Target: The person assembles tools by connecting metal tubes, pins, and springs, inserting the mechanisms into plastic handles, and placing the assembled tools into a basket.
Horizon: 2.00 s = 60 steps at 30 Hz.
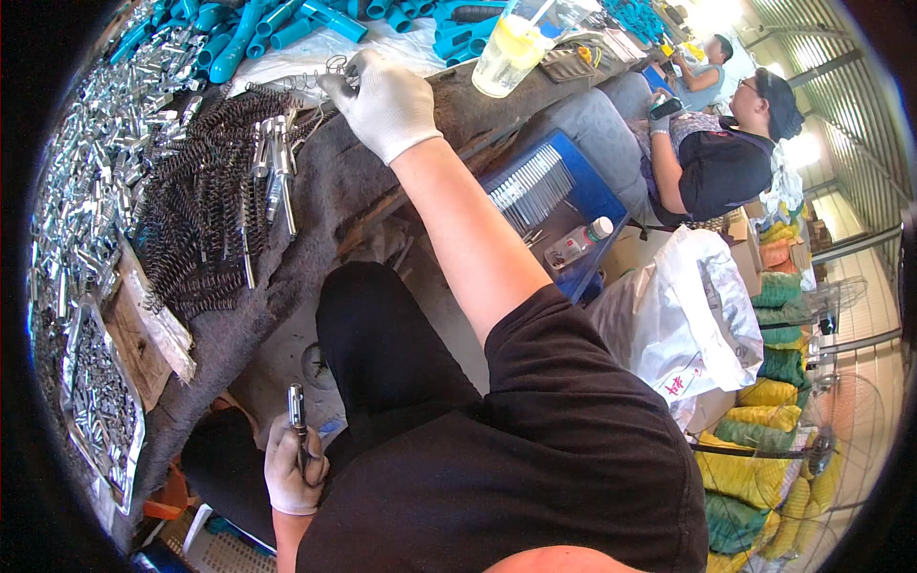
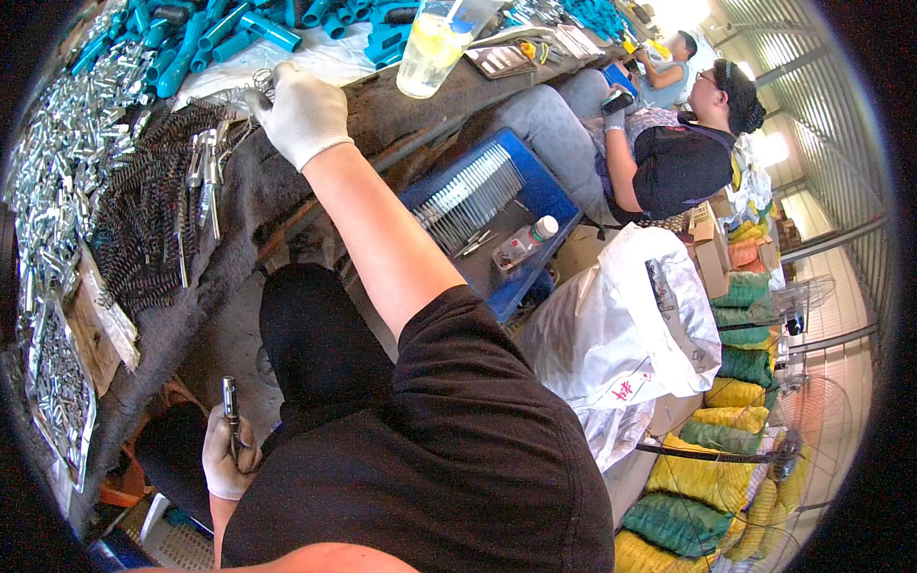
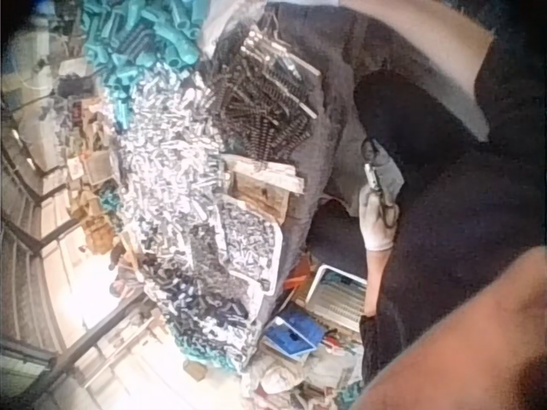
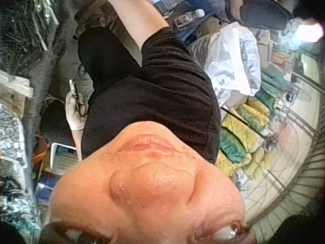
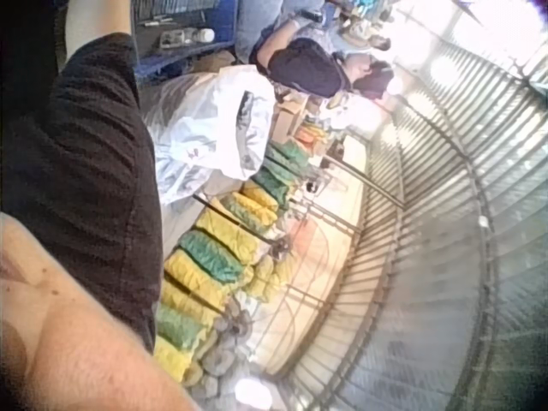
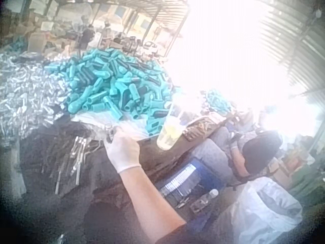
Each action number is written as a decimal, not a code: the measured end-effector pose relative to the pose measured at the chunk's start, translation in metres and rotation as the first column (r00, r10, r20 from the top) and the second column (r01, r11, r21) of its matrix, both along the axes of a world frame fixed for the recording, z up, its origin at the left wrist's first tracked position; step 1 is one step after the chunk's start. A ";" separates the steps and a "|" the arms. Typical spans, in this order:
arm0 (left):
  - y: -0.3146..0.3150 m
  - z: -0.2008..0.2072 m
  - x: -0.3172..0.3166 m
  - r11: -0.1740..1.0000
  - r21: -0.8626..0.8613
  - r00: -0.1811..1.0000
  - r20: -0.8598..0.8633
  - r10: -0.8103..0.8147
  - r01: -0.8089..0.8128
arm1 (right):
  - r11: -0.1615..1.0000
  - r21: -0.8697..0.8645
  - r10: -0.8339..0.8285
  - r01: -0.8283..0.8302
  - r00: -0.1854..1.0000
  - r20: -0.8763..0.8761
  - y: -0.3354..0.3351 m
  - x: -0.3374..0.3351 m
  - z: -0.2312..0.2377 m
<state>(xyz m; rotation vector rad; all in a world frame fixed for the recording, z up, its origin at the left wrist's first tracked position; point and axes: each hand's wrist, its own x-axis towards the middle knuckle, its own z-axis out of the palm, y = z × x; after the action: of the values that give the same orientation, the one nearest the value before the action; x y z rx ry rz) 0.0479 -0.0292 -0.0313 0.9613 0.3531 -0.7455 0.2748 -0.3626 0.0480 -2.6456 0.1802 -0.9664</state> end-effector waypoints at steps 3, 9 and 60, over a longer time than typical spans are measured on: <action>0.001 -0.003 -0.001 1.000 -0.014 1.000 0.014 0.011 -0.011 | 1.000 -0.007 -0.003 0.003 1.000 -0.010 0.001 -0.002 0.004; 0.002 -0.001 0.002 1.000 0.001 1.000 0.017 -0.001 0.001 | 0.990 0.126 0.057 -0.065 0.996 0.064 -0.005 -0.003 -0.001; 0.007 -0.005 -0.004 0.995 0.030 0.991 0.094 -0.094 0.091 | 0.941 -0.201 0.072 -0.272 0.742 -0.667 -0.058 0.006 0.064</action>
<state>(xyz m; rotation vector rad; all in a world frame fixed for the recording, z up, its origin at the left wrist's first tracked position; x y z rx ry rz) 0.0442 -0.0217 -0.0364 1.0392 0.2367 -0.7783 0.2803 -0.4209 0.1121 -3.0947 -0.0672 0.0467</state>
